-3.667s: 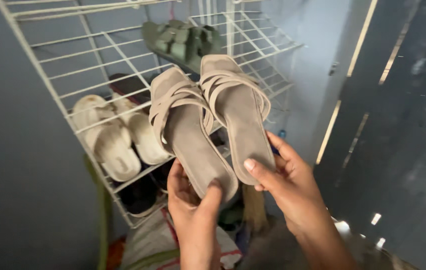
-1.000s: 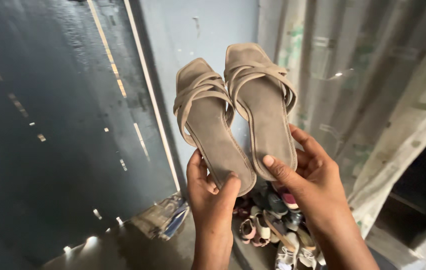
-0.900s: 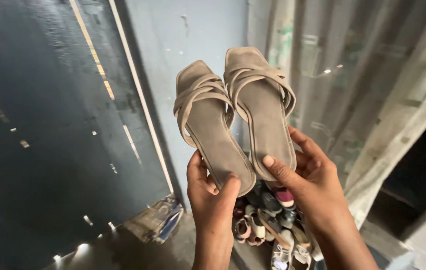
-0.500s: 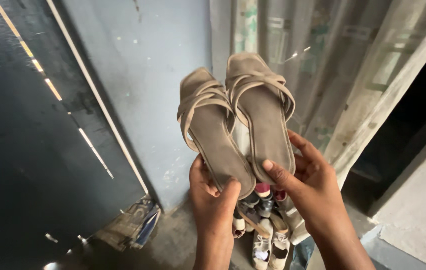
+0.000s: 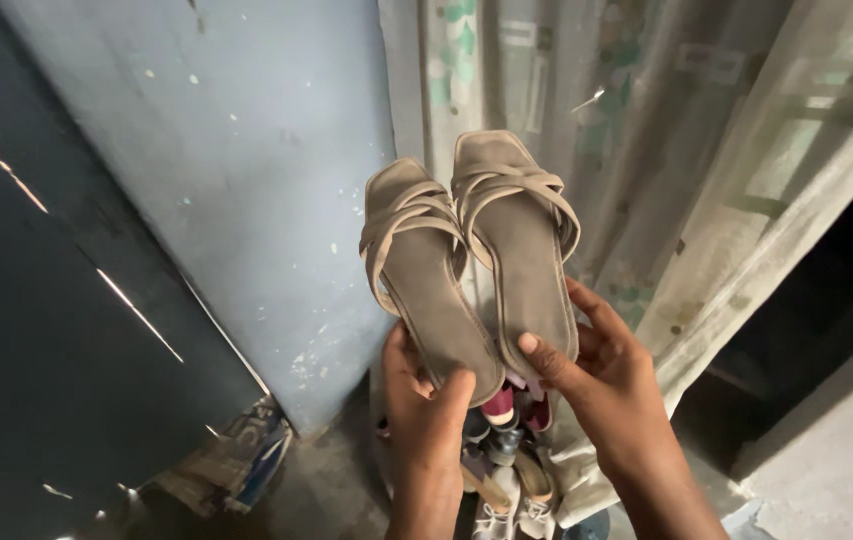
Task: The person removes several pairs of shoes from a wall-mounted wire rack, including beige sandals, blue sneakers, white flip-flops, green sandals, gray sneakers, and black slip-ons. Each pair is briefly held and then placed on the floor in a pile.
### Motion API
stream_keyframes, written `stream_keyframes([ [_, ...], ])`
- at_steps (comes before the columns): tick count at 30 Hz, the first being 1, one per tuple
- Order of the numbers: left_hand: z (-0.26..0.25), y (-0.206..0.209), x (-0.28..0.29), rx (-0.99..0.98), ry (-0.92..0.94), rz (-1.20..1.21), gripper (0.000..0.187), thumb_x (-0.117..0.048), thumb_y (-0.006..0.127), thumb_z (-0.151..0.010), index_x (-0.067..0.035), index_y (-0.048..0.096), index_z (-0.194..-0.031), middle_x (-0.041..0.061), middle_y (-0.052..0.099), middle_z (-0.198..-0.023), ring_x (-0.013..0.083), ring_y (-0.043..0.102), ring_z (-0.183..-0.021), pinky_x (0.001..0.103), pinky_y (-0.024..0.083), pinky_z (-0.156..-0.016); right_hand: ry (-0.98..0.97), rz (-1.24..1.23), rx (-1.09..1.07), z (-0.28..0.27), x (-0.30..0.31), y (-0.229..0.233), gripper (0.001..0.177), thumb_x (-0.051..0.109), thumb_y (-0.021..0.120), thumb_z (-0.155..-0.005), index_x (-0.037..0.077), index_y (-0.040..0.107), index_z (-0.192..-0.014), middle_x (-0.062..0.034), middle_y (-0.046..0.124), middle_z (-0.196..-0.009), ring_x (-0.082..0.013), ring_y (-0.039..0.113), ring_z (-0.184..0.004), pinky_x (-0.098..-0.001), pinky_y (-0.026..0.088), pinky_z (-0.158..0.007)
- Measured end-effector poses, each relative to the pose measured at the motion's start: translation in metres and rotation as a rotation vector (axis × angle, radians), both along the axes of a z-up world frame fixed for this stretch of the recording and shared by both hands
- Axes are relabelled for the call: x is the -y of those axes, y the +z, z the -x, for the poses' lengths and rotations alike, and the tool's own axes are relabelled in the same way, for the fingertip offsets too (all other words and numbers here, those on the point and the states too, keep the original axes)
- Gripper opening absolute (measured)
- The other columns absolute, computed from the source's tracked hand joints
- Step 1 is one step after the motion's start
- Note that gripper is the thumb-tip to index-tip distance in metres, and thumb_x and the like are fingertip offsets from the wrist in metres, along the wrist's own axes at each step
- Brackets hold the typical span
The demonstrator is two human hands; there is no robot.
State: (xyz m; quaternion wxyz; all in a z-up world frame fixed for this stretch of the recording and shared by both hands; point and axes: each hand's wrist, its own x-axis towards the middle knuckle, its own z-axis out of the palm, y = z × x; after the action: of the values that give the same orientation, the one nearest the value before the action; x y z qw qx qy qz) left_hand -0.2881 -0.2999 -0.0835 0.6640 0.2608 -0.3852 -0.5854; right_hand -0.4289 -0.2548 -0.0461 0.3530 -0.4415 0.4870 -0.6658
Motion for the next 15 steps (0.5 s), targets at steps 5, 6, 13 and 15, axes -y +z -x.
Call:
stream_keyframes([
  [5, 0.039, -0.036, 0.033, 0.011, 0.019, 0.005, 0.076, 0.003, 0.063, -0.074, 0.003, 0.042, -0.147, 0.013, 0.061, -0.13, 0.0195, 0.061, -0.118, 0.034, 0.048, -0.101, 0.002, -0.089, 0.035, 0.039, 0.032, -0.02, 0.079, 0.009, 0.076, -0.08, 0.0, 0.045, -0.152, -0.0169, 0.079, -0.11, -0.0199, 0.074, -0.093, -0.0317, 0.058, -0.071],
  [6, 0.046, -0.043, 0.038, 0.001, 0.024, -0.001, 0.078, 0.002, 0.063, -0.073, 0.001, 0.041, -0.148, 0.011, 0.061, -0.132, 0.0183, 0.061, -0.12, 0.033, 0.048, -0.102, 0.001, -0.112, 0.044, 0.046, 0.038, -0.025, 0.08, 0.009, 0.076, -0.079, 0.001, 0.045, -0.152, -0.0166, 0.078, -0.11, -0.0204, 0.074, -0.093, -0.0322, 0.059, -0.072],
  [13, 0.08, -0.099, 0.08, -0.056, -0.016, 0.008, 0.079, 0.0, 0.063, -0.077, 0.002, 0.035, -0.151, 0.016, 0.059, -0.133, 0.0226, 0.06, -0.119, 0.037, 0.048, -0.102, 0.033, -0.117, 0.092, 0.077, 0.081, -0.077, 0.079, 0.006, 0.075, -0.081, 0.001, 0.046, -0.154, -0.017, 0.077, -0.116, -0.0197, 0.071, -0.099, -0.0335, 0.058, -0.078],
  [15, 0.082, -0.112, 0.091, -0.048, -0.041, -0.076, 0.081, -0.002, 0.063, -0.077, -0.001, 0.033, -0.152, 0.015, 0.059, -0.135, 0.0214, 0.06, -0.122, 0.036, 0.048, -0.104, 0.032, -0.109, 0.09, 0.082, 0.099, -0.093, 0.079, 0.003, 0.076, -0.082, 0.001, 0.048, -0.156, -0.0168, 0.076, -0.116, -0.0189, 0.068, -0.096, -0.0336, 0.055, -0.077],
])
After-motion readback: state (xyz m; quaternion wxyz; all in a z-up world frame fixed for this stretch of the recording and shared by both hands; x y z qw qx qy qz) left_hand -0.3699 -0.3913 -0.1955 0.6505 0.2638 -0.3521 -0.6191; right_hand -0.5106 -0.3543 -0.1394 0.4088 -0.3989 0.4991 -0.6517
